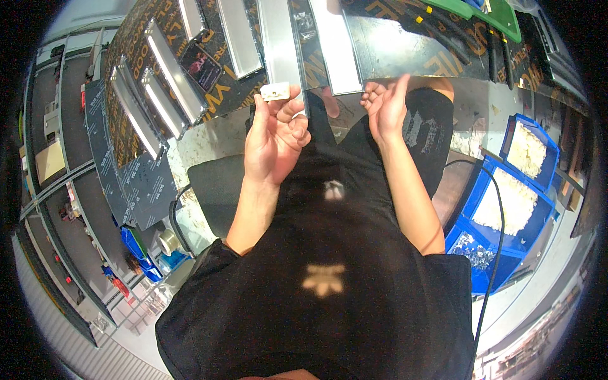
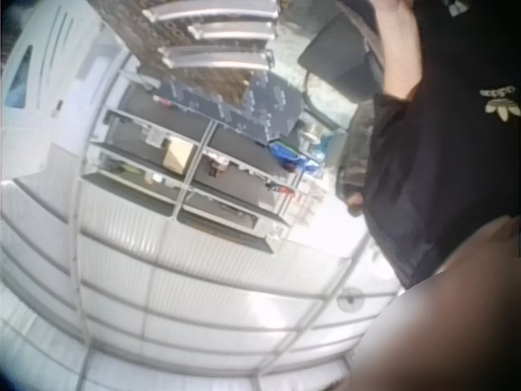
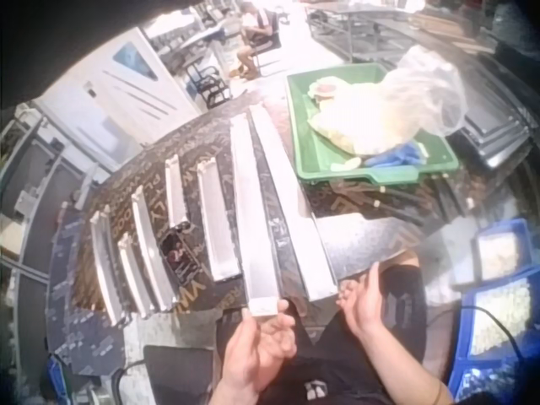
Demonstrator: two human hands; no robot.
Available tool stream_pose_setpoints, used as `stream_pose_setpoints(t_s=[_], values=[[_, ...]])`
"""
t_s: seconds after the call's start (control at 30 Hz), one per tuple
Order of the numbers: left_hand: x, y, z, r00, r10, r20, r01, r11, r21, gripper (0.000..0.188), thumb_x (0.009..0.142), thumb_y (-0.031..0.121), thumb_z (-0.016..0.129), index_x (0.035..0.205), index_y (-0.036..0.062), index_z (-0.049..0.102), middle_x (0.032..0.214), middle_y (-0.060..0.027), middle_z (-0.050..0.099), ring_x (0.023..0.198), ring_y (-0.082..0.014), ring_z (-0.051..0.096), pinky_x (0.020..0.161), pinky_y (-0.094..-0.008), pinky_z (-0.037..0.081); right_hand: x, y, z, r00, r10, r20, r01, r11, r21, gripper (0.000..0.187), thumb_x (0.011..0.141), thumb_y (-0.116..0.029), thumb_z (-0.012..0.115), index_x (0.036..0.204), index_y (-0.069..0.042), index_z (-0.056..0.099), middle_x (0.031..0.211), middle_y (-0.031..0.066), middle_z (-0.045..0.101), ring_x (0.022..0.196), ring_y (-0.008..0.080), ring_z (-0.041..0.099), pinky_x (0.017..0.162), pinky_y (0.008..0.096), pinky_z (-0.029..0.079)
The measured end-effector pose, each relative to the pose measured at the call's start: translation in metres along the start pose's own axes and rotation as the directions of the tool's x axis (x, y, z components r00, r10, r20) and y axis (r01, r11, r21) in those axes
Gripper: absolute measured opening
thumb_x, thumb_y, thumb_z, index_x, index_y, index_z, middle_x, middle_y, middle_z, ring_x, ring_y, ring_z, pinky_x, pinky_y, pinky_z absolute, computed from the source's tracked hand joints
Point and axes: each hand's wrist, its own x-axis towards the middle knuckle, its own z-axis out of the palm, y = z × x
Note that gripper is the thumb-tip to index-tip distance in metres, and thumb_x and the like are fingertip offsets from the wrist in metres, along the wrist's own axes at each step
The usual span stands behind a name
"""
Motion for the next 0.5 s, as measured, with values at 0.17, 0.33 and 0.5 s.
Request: stream_pose_setpoints(t_s=[0.17,0.33,0.5], values=[[0.002,0.002,0.0,1.0,-0.02,0.019,0.02,1.0,-0.001,0.056,0.114,0.044,0.035,0.137,-0.0034,0.054,0.106,-0.0124,0.07,0.076,-0.0163,0.065,0.066,-0.0276,0.054,0.0,0.0,0.0,1.0,-0.005,0.003,0.005,1.0,-0.002,0.078,0.104,-0.073,0.027,0.13,0.0,0.034,0.087,0.0077,0.059,0.075,0.015,0.057,0.07,0.03,0.048],[-0.004,-0.006,0.014,0.948,0.319,-0.014,-0.273,0.833,0.481,0.039,0.102,0.012,0.064,0.138,-0.0017,0.054,0.108,-0.0113,0.068,0.086,-0.0124,0.066,0.072,-0.0261,0.055,0.0,0.001,0.0,1.0,0.002,-0.011,-0.002,1.0,0.003,0.079,0.104,-0.074,0.027,0.13,0.0,0.034,0.087,0.0074,0.059,0.075,0.0153,0.056,0.071,0.031,0.048],[-0.002,-0.009,0.018,0.744,0.582,0.33,-0.544,0.24,0.804,0.051,0.084,-0.005,0.08,0.131,-0.0025,0.06,0.109,-0.0106,0.068,0.086,-0.0098,0.068,0.073,-0.0219,0.054,0.001,0.001,0.0,1.0,-0.002,-0.006,0.002,1.0,-0.011,0.078,0.104,-0.073,0.026,0.131,0.0,0.034,0.087,0.0078,0.059,0.075,0.0162,0.056,0.071,0.0319,0.048]])
